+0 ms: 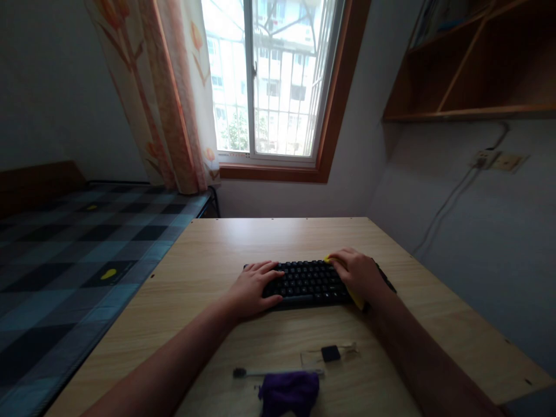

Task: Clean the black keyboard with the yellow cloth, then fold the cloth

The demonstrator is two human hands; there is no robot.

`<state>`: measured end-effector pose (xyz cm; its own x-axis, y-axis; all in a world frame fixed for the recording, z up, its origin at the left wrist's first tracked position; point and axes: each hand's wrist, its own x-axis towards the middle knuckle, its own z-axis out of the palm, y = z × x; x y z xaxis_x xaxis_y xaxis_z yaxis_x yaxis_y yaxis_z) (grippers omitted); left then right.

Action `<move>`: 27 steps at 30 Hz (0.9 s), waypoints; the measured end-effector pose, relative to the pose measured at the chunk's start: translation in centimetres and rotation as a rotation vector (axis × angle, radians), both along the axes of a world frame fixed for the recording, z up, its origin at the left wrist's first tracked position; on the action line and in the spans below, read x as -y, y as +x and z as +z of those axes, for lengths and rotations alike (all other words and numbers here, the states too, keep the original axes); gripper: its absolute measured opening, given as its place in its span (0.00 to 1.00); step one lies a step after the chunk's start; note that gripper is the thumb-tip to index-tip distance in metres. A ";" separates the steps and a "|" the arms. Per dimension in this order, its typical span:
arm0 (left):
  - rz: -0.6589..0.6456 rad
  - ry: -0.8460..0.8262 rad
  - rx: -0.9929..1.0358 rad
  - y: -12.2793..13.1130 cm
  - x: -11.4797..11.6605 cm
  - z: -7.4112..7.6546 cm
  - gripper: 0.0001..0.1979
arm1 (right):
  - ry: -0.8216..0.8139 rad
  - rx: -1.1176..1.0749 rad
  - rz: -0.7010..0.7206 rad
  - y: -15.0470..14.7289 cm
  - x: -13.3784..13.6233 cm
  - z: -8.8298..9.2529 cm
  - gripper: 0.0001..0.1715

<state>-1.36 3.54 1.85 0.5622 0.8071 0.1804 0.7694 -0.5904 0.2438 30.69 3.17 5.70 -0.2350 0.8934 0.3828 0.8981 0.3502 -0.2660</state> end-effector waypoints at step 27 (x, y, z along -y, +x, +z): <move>0.007 0.000 -0.022 0.0 -0.1 0.1 0.30 | -0.090 0.154 -0.016 1.1 0.0 1.0 0.15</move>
